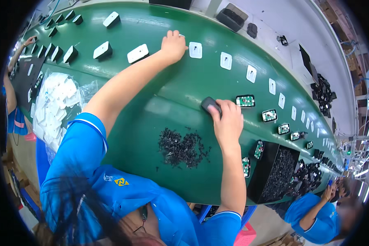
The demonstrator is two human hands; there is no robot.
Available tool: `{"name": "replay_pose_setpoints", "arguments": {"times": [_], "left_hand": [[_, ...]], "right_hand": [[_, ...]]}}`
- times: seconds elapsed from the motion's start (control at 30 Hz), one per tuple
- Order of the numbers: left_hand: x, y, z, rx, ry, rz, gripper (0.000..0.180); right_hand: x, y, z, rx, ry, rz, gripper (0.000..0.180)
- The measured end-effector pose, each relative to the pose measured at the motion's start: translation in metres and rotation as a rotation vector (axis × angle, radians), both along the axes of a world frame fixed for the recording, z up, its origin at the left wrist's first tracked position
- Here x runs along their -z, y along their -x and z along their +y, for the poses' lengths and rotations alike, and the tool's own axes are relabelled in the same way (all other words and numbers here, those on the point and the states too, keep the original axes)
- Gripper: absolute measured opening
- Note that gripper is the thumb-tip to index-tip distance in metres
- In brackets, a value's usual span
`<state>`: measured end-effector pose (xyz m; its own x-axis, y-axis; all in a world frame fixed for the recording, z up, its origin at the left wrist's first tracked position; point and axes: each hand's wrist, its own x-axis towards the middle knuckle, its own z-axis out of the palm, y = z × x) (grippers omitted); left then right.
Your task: The person assembles small electronic devices by hand. They pick up white plastic casings and green circuit boards, insert the boards into the casings, and secure them with black screws. The person uses a handheld black tool to tighten the screws and places the finished units on the table.
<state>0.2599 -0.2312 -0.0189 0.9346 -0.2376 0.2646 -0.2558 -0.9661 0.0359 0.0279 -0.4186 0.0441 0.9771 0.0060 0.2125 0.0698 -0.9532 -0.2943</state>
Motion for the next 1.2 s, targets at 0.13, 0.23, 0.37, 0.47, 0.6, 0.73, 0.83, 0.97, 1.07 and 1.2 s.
{"name": "replay_pose_setpoints", "arguments": {"times": [0.13, 0.23, 0.37, 0.47, 0.6, 0.73, 0.83, 0.97, 1.07, 1.2], "left_hand": [[0.005, 0.031, 0.004, 0.289, 0.227, -0.094, 0.033], [0.008, 0.064, 0.004, 0.644, 0.363, -0.02, 0.039], [0.004, 0.087, 0.011, 0.901, 0.468, 0.071, 0.049], [0.001, 0.086, 0.025, 0.889, 0.483, 0.009, 0.054], [-0.009, 0.089, 0.038, 0.779, 0.727, 0.039, 0.05], [-0.004, 0.092, 0.045, 0.863, 0.716, 0.113, 0.047], [0.003, 0.094, 0.048, 0.902, 0.641, 0.122, 0.047], [0.004, 0.095, 0.051, 0.876, 0.58, 0.175, 0.051], [0.008, 0.094, 0.051, 0.877, 0.524, 0.168, 0.059], [0.009, 0.097, 0.054, 0.861, 0.34, 0.074, 0.06]], "right_hand": [[-0.013, 0.009, 0.001, -0.092, -0.079, 0.113, 0.043], [-0.017, 0.009, -0.002, -0.142, -0.11, 0.162, 0.045], [-0.013, 0.001, 0.001, -0.269, -0.087, 0.088, 0.043], [-0.01, -0.025, 0.003, -0.28, -0.152, -0.01, 0.039], [-0.004, -0.058, 0.013, -0.297, -0.163, -0.127, 0.033], [0.004, -0.08, 0.016, -0.376, -0.149, -0.055, 0.032], [0.005, -0.087, 0.016, -0.409, -0.146, -0.005, 0.031], [0.002, -0.094, 0.019, -0.391, -0.125, 0.075, 0.03], [0.009, -0.093, 0.017, -0.4, -0.115, 0.06, 0.031], [0.022, -0.091, 0.025, -0.41, -0.068, 0.003, 0.031]]}}
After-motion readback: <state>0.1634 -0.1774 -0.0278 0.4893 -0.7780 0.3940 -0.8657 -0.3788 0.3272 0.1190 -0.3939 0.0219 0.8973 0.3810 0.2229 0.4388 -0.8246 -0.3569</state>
